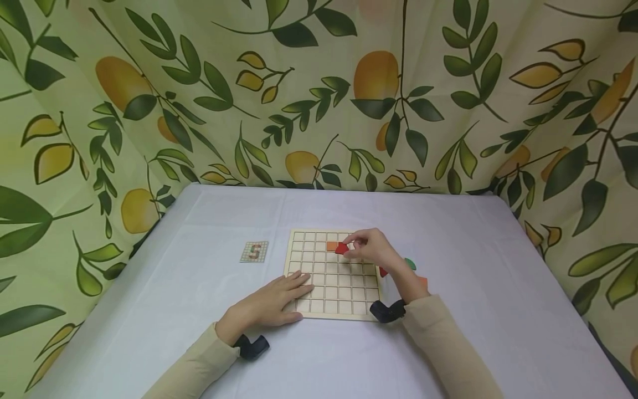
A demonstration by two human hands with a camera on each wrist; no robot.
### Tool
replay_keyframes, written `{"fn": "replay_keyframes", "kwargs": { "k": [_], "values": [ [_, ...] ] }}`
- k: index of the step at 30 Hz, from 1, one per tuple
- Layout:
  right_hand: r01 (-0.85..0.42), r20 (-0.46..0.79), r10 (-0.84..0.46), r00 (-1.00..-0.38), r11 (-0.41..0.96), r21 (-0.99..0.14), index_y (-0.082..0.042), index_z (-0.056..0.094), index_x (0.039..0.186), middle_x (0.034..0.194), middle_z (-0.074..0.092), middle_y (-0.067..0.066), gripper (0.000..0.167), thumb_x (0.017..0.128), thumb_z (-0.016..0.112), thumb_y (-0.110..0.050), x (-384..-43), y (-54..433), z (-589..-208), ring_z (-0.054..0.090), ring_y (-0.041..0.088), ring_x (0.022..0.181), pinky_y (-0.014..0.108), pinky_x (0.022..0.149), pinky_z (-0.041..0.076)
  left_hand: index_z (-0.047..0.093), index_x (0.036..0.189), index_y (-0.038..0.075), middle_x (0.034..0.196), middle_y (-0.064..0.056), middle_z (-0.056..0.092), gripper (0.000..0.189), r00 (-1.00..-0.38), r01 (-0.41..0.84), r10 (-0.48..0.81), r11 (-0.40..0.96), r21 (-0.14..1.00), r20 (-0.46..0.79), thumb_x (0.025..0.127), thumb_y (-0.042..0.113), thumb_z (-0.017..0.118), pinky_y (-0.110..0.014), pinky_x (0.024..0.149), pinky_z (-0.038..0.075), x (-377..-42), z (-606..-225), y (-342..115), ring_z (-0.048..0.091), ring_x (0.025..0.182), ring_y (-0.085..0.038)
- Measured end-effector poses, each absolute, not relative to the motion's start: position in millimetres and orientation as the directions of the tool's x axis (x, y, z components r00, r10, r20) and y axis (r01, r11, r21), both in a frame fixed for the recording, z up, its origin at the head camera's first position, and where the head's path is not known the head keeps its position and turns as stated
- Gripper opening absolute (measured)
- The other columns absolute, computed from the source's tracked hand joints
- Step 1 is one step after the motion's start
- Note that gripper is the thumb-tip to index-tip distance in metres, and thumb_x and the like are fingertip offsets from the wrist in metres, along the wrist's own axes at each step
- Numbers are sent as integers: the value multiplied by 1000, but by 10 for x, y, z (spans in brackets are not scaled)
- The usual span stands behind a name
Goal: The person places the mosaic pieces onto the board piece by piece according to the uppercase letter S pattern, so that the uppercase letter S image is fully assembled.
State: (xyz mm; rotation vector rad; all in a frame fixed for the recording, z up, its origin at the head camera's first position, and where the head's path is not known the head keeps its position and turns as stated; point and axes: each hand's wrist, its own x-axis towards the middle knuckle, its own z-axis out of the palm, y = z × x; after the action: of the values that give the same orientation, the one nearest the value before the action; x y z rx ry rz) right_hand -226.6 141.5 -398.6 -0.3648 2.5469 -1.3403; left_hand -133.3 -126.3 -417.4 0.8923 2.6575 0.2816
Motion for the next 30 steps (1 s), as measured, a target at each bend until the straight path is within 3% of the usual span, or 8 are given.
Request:
{"fn": "replay_keyframes", "kwargs": {
  "k": [30],
  "values": [
    [-31, -137, -312, -940, 478, -878, 4, 69, 110, 64, 46, -7, 34, 81, 76, -12, -2547, 1136, -4201, 41, 11, 66, 21, 60, 36, 37, 149, 19, 161, -3, 28, 62, -751, 556, 617, 783, 278, -236, 94, 38, 58, -47, 122, 27, -1332, -4176, -1271, 23, 152, -25]
  ]
}}
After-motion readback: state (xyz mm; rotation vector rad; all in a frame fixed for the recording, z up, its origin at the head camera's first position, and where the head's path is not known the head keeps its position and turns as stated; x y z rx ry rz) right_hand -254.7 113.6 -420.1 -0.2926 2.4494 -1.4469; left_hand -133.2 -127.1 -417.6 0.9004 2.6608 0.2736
